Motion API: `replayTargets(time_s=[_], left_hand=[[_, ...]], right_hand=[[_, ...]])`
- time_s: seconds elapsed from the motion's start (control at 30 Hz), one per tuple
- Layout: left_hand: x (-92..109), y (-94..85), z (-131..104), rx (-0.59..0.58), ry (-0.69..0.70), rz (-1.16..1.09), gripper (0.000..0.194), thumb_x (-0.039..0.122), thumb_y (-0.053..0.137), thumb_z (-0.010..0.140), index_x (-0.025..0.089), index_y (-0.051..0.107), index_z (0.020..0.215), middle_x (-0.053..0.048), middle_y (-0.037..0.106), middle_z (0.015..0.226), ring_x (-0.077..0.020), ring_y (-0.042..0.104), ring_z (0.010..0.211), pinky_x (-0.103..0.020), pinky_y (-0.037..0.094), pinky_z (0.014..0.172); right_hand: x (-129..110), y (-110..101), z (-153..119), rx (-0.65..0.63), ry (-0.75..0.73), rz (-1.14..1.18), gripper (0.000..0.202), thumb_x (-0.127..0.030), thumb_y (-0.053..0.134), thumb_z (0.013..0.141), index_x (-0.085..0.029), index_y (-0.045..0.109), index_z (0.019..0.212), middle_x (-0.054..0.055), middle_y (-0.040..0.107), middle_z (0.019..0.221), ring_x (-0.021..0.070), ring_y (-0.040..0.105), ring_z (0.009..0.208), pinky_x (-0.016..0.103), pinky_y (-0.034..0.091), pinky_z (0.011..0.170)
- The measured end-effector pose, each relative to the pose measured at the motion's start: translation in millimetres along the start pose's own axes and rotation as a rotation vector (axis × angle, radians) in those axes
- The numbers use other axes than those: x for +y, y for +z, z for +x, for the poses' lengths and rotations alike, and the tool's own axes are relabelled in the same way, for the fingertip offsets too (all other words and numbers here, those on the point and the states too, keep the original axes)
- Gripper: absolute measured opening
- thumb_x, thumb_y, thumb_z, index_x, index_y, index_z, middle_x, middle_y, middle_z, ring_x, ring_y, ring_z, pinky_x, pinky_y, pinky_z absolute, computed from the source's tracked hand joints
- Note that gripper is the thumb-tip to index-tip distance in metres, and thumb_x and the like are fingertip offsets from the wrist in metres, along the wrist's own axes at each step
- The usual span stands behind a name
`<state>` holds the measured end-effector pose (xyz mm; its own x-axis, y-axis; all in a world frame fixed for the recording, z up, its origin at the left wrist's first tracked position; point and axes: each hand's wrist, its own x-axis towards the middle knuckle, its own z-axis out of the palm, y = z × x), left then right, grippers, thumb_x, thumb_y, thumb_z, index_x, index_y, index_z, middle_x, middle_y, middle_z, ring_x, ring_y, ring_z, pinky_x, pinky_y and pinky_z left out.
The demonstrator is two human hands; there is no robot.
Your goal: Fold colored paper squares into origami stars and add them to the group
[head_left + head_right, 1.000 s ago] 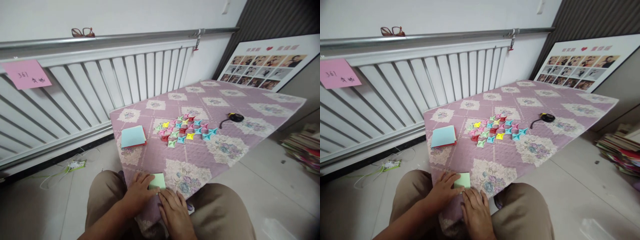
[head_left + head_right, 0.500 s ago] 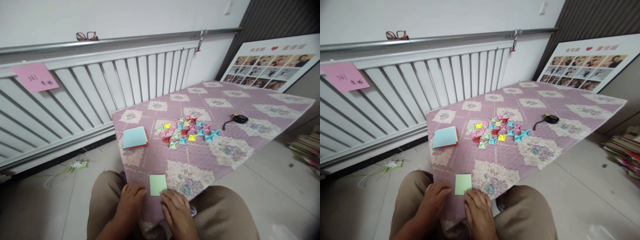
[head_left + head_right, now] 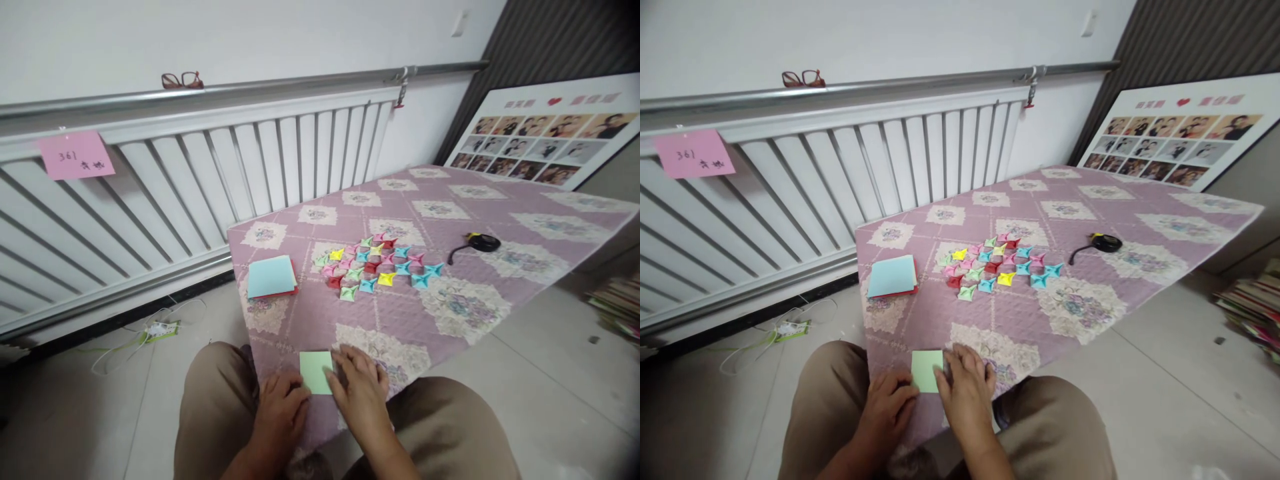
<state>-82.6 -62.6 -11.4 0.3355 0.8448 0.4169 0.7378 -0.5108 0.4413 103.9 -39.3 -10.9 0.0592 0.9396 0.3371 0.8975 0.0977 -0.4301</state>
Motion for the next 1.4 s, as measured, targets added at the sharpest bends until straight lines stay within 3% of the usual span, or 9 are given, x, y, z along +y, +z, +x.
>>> replayTargets(time_s=[0.3,0.43,0.57,0.67,0.87,1.07,1.23,1.4], left_hand=[[2,0.9,-3,0.000,-0.076,-0.036,0.019,0.011,0.053,0.079,0.022,0.063,0.091,-0.006,0.061,0.100,-0.0232,0.056,0.094,-0.042,0.045,0.083],[-5,8.3,-13,0.123,-0.120,-0.052,0.027,0.013,0.052,0.079,0.018,0.055,0.106,-0.010,0.058,0.109,-0.0240,0.054,0.104,-0.044,0.046,0.090],[-7,13.4,-20,0.246,-0.127,-0.072,0.039,0.015,0.050,0.083,0.015,0.043,0.121,-0.013,0.051,0.118,-0.0234,0.050,0.113,-0.044,0.046,0.094],[-4,11.6,-23,0.278,-0.111,-0.041,0.043,0.016,0.049,0.084,0.015,0.039,0.126,-0.015,0.047,0.124,-0.0238,0.047,0.118,-0.044,0.046,0.096],[8,0.0,-14,0.189,0.068,0.091,0.038,0.009,0.045,0.082,0.022,0.056,0.116,-0.011,0.051,0.123,-0.0251,0.046,0.116,-0.046,0.042,0.096],[10,-5.4,-4,0.110,0.114,0.044,0.036,0.004,0.043,0.077,0.025,0.068,0.092,-0.004,0.064,0.100,-0.0218,0.052,0.101,-0.040,0.041,0.088],[4,-6.6,-13,0.117,0.086,0.042,0.037,0.002,0.047,0.074,0.026,0.069,0.092,-0.003,0.065,0.099,-0.0216,0.052,0.100,-0.039,0.038,0.087],[1,-8.9,-20,0.079,0.061,0.048,0.042,0.000,0.048,0.069,0.025,0.067,0.098,-0.003,0.065,0.102,-0.0218,0.051,0.102,-0.038,0.036,0.088]], right_hand=[[-3,2,-8,0.023,-0.093,0.096,0.006,-0.033,0.059,0.079,-0.027,0.062,0.078,0.002,0.066,0.104,0.0255,0.058,0.099,0.052,0.025,0.094],[-6,-7,-8,0.102,-0.140,0.134,0.014,-0.029,0.053,0.082,-0.025,0.058,0.070,0.003,0.065,0.096,0.0236,0.058,0.094,0.048,0.029,0.094],[-10,-21,-6,0.239,-0.231,0.142,0.014,-0.019,0.049,0.081,-0.026,0.059,0.075,0.002,0.065,0.094,0.0245,0.054,0.103,0.054,0.016,0.102],[-13,-25,-11,0.200,-0.323,0.116,0.015,-0.015,0.050,0.080,-0.027,0.059,0.077,-0.001,0.066,0.091,0.0219,0.054,0.103,0.051,0.007,0.107],[-19,-17,-33,0.084,-0.395,0.076,0.018,-0.011,0.053,0.079,-0.027,0.058,0.085,-0.002,0.067,0.096,0.0201,0.055,0.104,0.048,0.003,0.109],[-12,-11,-48,-0.063,-0.407,0.062,0.033,-0.018,0.058,0.079,-0.029,0.056,0.109,0.000,0.064,0.110,0.0224,0.054,0.109,0.049,0.014,0.106],[0,-10,-54,-0.021,-0.363,-0.032,0.030,-0.027,0.059,0.082,-0.030,0.056,0.111,0.002,0.063,0.113,0.0249,0.056,0.108,0.052,0.022,0.101],[-11,-13,-52,-0.002,-0.399,0.014,0.025,-0.019,0.055,0.084,-0.029,0.059,0.106,0.000,0.066,0.104,0.0205,0.059,0.102,0.048,0.023,0.103]])
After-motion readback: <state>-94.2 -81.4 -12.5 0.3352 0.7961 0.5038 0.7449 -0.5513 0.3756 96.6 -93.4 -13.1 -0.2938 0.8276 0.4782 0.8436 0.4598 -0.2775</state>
